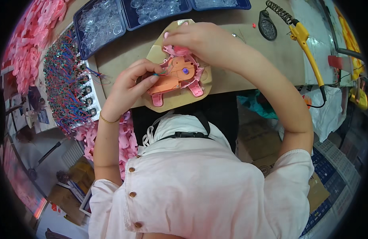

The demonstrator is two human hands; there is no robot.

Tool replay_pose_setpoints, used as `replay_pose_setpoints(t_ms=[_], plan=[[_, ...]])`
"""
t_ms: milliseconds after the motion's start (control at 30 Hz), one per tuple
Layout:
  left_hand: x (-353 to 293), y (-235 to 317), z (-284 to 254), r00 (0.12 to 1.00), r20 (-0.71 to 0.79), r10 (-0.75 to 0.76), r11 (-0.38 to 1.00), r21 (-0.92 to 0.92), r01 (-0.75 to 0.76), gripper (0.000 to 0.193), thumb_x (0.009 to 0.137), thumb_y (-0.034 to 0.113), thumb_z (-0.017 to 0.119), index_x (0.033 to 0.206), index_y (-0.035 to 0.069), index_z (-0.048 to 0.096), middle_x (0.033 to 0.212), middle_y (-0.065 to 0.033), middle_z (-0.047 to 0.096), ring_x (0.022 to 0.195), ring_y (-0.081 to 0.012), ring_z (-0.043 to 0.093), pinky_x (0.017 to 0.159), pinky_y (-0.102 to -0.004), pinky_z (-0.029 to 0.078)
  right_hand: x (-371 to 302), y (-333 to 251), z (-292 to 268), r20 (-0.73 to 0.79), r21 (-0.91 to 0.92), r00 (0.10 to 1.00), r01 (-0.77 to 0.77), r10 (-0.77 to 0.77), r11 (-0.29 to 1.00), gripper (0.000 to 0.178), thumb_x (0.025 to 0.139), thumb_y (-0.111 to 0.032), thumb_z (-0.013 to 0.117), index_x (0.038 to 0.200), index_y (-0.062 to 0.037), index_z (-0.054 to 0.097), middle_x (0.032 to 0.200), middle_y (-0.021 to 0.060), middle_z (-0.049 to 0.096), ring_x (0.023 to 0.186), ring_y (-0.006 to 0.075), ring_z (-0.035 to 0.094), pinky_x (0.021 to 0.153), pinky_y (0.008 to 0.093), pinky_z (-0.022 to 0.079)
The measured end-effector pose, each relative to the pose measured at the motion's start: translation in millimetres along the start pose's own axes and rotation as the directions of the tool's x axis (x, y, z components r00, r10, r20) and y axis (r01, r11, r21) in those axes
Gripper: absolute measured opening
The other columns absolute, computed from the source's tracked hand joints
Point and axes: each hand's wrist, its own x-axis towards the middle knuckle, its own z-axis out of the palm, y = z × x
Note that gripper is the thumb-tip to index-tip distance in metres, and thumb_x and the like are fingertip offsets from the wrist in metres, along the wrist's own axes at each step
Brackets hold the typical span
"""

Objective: Assembling a motorized toy horse by soldering wires and fitting components into the plastic shell.

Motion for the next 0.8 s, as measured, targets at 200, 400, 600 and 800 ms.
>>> replay_pose_setpoints(t_ms=[200, 400, 600, 800], plan=[[1, -2, -1, 0.999, 0.045, 0.019, 0.999, 0.049, -0.021, 0.017, 0.08, 0.007, 0.058, 0.096, 0.004, 0.063, 0.089, -0.0092, 0.059, 0.088, -0.0254, 0.053, 0.08, -0.0339, 0.042, -14, -5, -5, 0.011, -0.024, 0.997, -0.078, 0.078, 0.997, 0.026, 0.074, -0.006, 0.063, 0.1, -0.0086, 0.062, 0.097, 0.0052, 0.062, 0.085, 0.0252, 0.059, 0.073, 0.0336, 0.048], [1, 4, -2, 1.0, 0.026, 0.004, 0.998, 0.057, -0.005, 0.017, 0.079, 0.006, 0.059, 0.096, 0.004, 0.064, 0.09, -0.0089, 0.06, 0.087, -0.0249, 0.054, 0.08, -0.0337, 0.042, 6, -11, -10, 0.19, 0.135, 0.912, -0.392, 0.364, 0.91, 0.015, 0.079, -0.014, 0.061, 0.086, -0.0015, 0.063, 0.085, 0.0115, 0.059, 0.078, 0.0259, 0.057, 0.068, 0.0356, 0.045], [1, 4, 1, 0.998, -0.018, 0.053, 0.995, 0.082, -0.052, 0.017, 0.08, 0.008, 0.06, 0.095, 0.005, 0.064, 0.087, -0.0089, 0.06, 0.085, -0.0249, 0.054, 0.08, -0.0337, 0.042, 2, -12, -15, 0.257, 0.069, 0.892, -0.4, 0.371, 0.914, 0.016, 0.079, -0.014, 0.061, 0.086, 0.0004, 0.062, 0.08, 0.012, 0.058, 0.075, 0.0267, 0.057, 0.066, 0.0345, 0.045], [1, 0, -1, 0.994, -0.005, 0.107, 0.984, 0.145, -0.105, 0.017, 0.081, 0.008, 0.06, 0.097, 0.003, 0.064, 0.087, -0.0079, 0.062, 0.082, -0.0205, 0.057, 0.076, -0.0311, 0.045, 0, -17, -13, 0.153, 0.092, 0.934, -0.339, 0.324, 0.936, 0.014, 0.078, -0.012, 0.062, 0.085, -0.0001, 0.061, 0.08, 0.0108, 0.058, 0.075, 0.0275, 0.056, 0.066, 0.0349, 0.045]])
